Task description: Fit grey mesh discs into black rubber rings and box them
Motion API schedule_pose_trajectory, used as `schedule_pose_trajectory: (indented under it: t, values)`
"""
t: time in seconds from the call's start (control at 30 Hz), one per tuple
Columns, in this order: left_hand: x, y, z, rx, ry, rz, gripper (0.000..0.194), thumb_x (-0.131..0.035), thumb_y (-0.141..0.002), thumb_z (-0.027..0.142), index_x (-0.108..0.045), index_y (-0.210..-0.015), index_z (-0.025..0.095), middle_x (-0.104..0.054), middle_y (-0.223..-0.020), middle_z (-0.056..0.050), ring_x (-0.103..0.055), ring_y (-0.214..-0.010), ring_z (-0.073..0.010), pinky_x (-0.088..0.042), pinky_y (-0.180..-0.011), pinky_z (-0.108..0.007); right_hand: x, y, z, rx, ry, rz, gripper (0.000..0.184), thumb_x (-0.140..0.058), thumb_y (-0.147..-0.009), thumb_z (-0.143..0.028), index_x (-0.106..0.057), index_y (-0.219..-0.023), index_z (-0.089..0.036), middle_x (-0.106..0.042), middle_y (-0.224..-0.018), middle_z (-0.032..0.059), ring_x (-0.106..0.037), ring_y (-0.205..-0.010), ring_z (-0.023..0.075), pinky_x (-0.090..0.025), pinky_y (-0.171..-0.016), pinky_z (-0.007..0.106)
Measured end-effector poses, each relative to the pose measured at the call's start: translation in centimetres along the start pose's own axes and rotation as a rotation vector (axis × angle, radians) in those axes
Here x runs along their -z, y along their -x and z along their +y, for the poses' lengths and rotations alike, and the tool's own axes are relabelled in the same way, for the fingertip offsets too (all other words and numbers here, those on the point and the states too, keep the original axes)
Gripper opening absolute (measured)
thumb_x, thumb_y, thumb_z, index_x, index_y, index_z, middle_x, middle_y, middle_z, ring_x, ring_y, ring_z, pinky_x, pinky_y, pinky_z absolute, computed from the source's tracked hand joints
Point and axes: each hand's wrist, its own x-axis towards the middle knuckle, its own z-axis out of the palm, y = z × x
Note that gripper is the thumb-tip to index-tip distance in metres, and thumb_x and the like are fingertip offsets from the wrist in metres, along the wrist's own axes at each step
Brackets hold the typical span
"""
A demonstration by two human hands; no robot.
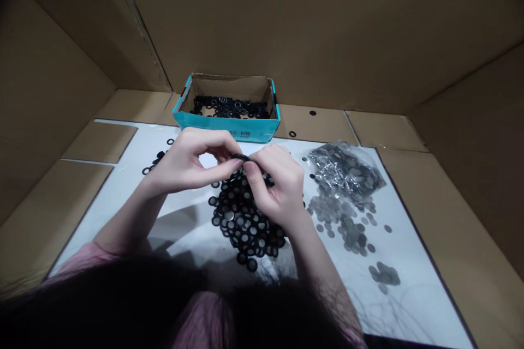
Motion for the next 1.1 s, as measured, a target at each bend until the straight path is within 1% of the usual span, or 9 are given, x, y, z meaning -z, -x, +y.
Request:
schedule_pose_trajectory:
  t: [0.13,0.3,0.37,0.43,0.53,0.6,0.77,0.93,1.1]
  values:
    - [-0.3,-0.2,0.3,0.047,0.003,-0.056,0.007,-0.057,-0.080,0.013,-0.060,-0.074,0.011,-0.055,-0.063,0.002,-0.050,-0.057,-0.0054,-0.041,-0.054,-0.016,0.3,-0.3,0.3,0.068,0.071,-0.055,0.012,-0.050,-0.088,-0.013,-0.053,-0.078,-0.019,-0.051,-0.067,0.0012,-0.047,-0.065,0.0139,-0.038,-0.062,0.029]
    - [-0.7,-0.3,0.2,0.100,0.029,0.019,0.009,-0.058,-0.076,0.011,-0.057,-0.068,0.012,-0.051,-0.058,0.004,-0.047,-0.054,-0.0048,-0.039,-0.050,-0.015,0.0,-0.2,0.4,0.126,0.097,0.000,0.013,-0.052,-0.086,-0.010,-0.053,-0.078,-0.019,-0.048,-0.066,0.0004,-0.044,-0.064,0.0137,-0.036,-0.059,0.029]
    - [-0.6,-0.3,0.1,0.077,0.041,0.022,0.008,-0.059,-0.080,0.014,-0.059,-0.072,0.012,-0.055,-0.062,0.003,-0.051,-0.056,-0.0052,-0.042,-0.051,-0.015,-0.2,0.1,0.4,0.049,0.017,0.025,0.013,-0.051,-0.089,-0.012,-0.054,-0.078,-0.020,-0.049,-0.067,0.0000,-0.044,-0.063,0.0132,-0.035,-0.059,0.029]
    - [-0.3,-0.3,-0.1,0.044,0.065,0.011,0.009,-0.065,-0.081,0.019,-0.061,-0.081,0.011,-0.058,-0.066,0.002,-0.055,-0.058,-0.0060,-0.046,-0.054,-0.015,-0.6,0.5,0.4,-0.130,-0.165,0.044,0.016,-0.048,-0.093,-0.020,-0.054,-0.077,-0.020,-0.049,-0.067,-0.0008,-0.044,-0.063,0.0125,-0.033,-0.059,0.029]
    - [0.0,-0.3,-0.3,-0.026,0.086,-0.012,0.029,-0.075,-0.077,0.025,-0.062,-0.098,0.010,-0.061,-0.070,0.001,-0.058,-0.061,-0.0069,-0.050,-0.058,-0.017,-1.3,0.9,0.6,-0.402,-0.534,0.069,0.027,-0.051,-0.093,-0.035,-0.053,-0.071,-0.020,-0.044,-0.064,-0.0018,-0.041,-0.061,0.0121,-0.030,-0.057,0.028]
    - [-0.1,-0.4,-0.4,-0.110,0.038,-0.003,0.031,-0.076,-0.077,0.026,-0.062,-0.100,0.010,-0.063,-0.073,0.000,-0.059,-0.063,-0.0071,-0.051,-0.062,-0.017,-1.7,1.0,0.6,-0.490,-0.716,0.071,0.033,-0.054,-0.091,-0.043,-0.052,-0.067,-0.020,-0.040,-0.062,-0.0025,-0.037,-0.060,0.0117,-0.028,-0.056,0.027]
    - [-0.6,-0.3,-0.7,-0.296,-0.103,0.079,0.018,-0.072,-0.080,0.021,-0.064,-0.091,0.009,-0.065,-0.073,-0.001,-0.058,-0.063,-0.0063,-0.047,-0.061,-0.015,-2.6,0.7,0.4,-0.559,-0.860,0.032,0.038,-0.057,-0.084,-0.054,-0.052,-0.067,-0.020,-0.041,-0.063,-0.0023,-0.038,-0.058,0.0119,-0.032,-0.053,0.026]
    - [-0.5,-0.2,-0.7,-0.319,-0.147,0.079,0.014,-0.069,-0.083,0.021,-0.062,-0.086,0.009,-0.063,-0.070,-0.001,-0.056,-0.062,-0.0071,-0.045,-0.059,-0.016,-2.8,0.7,0.6,-0.556,-0.846,0.027,0.046,-0.061,-0.079,-0.057,-0.044,-0.058,-0.020,-0.037,-0.056,-0.0038,-0.035,-0.050,0.0106,-0.030,-0.047,0.025]
    - [-0.3,-0.1,-0.5,-0.316,-0.173,0.095,0.026,-0.073,-0.079,0.032,-0.064,-0.089,0.010,-0.063,-0.068,0.000,-0.054,-0.057,-0.0069,-0.044,-0.057,-0.017,-1.6,0.9,1.0,-0.506,-0.751,0.066,0.039,-0.047,-0.089,-0.054,-0.058,-0.072,-0.021,-0.050,-0.063,-0.0011,-0.048,-0.057,0.0134,-0.040,-0.055,0.028]
